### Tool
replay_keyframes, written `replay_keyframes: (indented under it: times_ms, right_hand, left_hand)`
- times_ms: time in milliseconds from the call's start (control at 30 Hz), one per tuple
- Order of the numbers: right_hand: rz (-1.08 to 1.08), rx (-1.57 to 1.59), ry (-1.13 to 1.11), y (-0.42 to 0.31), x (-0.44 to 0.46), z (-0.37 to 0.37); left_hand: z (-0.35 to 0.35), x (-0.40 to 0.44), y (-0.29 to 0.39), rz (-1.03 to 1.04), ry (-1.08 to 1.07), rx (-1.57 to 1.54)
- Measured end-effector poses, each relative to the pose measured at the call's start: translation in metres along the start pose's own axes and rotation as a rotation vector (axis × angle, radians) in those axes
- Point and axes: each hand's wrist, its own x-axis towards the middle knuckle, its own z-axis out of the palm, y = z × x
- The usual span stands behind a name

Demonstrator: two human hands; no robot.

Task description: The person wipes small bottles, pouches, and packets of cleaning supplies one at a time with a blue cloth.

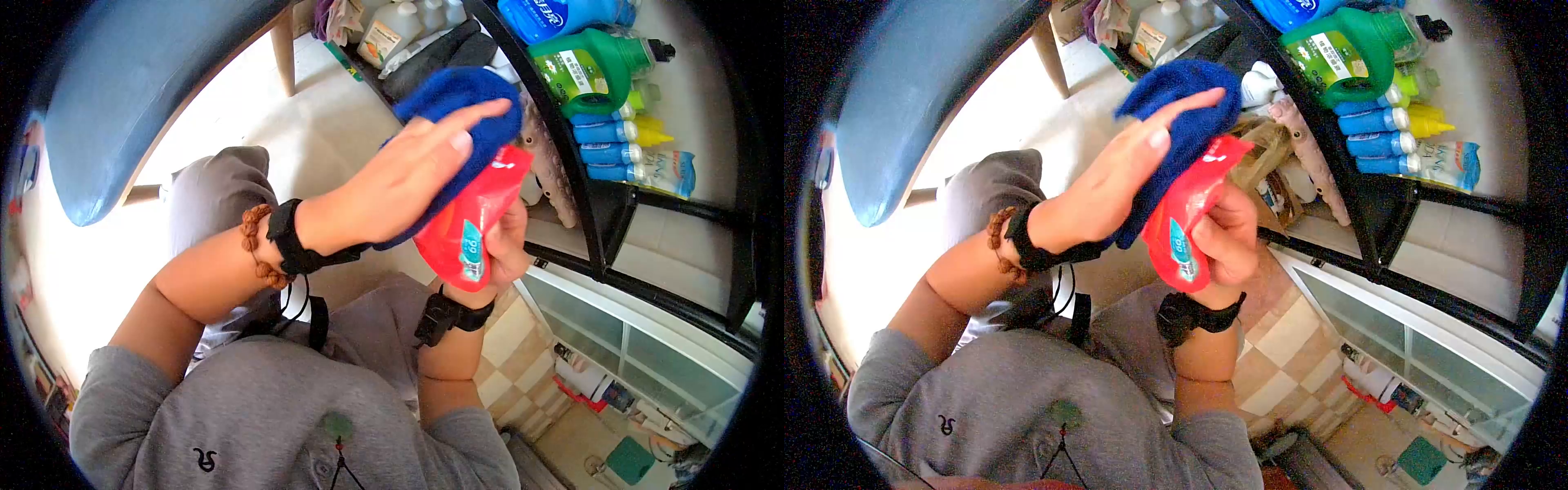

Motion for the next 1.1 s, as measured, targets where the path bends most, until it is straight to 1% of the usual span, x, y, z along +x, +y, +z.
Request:
replay_keyframes:
  times_ms: [33,100,200,267,333,367,400,433,533,567,633,733,767,800,833,867,900,933,1033,1100]
  right_hand:
    - [0.007,0.007,-0.013,0.002,0.0,-0.007]
    - [0.021,0.02,-0.038,0.006,0.001,-0.016]
    - [-0.075,0.059,0.201,0.019,-0.002,-0.013]
    - [-0.077,-0.083,0.361,0.016,-0.001,-0.009]
    - [-0.063,0.003,0.37,0.016,0.001,-0.007]
    - [-0.057,0.045,0.375,0.016,0.003,-0.006]
    - [-0.048,0.086,0.388,0.016,0.002,-0.007]
    - [-0.049,0.109,0.386,0.016,0.002,-0.007]
    - [-0.075,0.13,0.353,0.021,-0.003,-0.005]
    - [-0.088,0.115,0.334,0.024,-0.003,-0.005]
    - [-0.121,0.087,0.305,0.028,-0.007,-0.005]
    - [-0.197,-0.013,0.225,0.039,-0.011,-0.008]
    - [-0.246,-0.114,0.184,0.041,-0.012,-0.01]
    - [-0.308,-0.235,0.143,0.043,-0.012,-0.014]
    - [-0.364,-0.395,0.146,0.039,-0.01,-0.014]
    - [-0.296,-0.742,0.229,0.028,-0.008,-0.012]
    - [-0.267,-0.772,0.314,0.026,-0.005,-0.009]
    - [-0.236,-0.797,0.397,0.024,-0.002,-0.006]
    - [-0.171,-0.847,0.4,0.023,-0.004,-0.007]
    - [-0.13,-0.512,0.368,0.019,-0.004,-0.006]
  left_hand:
    - [0.002,-0.002,-0.01,0.002,0.082,0.052]
    - [0.007,-0.01,-0.022,-0.036,0.135,0.039]
    - [0.016,-0.018,-0.035,-0.072,0.219,0.025]
    - [0.023,-0.024,-0.032,-0.162,0.211,0.063]
    - [0.034,-0.033,-0.029,0.004,0.194,0.213]
    - [0.044,-0.04,-0.029,0.212,0.178,0.341]
    - [0.052,-0.046,-0.015,0.289,-0.013,0.43]
    - [0.055,-0.047,-0.003,0.364,-0.205,0.513]
    - [0.058,-0.042,0.004,0.387,-0.164,0.577]
    - [0.053,-0.038,0.006,0.364,-0.219,0.636]
    - [0.052,-0.039,0.004,0.394,-0.143,0.633]
    - [0.048,-0.039,0.0,0.309,-0.009,0.521]
    - [0.044,-0.037,0.0,0.253,-0.013,0.586]
    - [0.038,-0.033,0.002,0.254,0.033,0.663]
    - [0.032,-0.028,0.001,0.258,0.08,0.741]
    - [0.027,-0.023,-0.006,0.25,0.107,0.614]
    - [0.025,-0.02,-0.015,0.272,0.188,0.57]
    - [0.023,-0.019,-0.021,0.262,0.201,0.545]
    - [0.022,-0.023,-0.035,0.236,0.245,0.39]
    - [0.023,-0.029,-0.047,0.212,0.263,0.284]
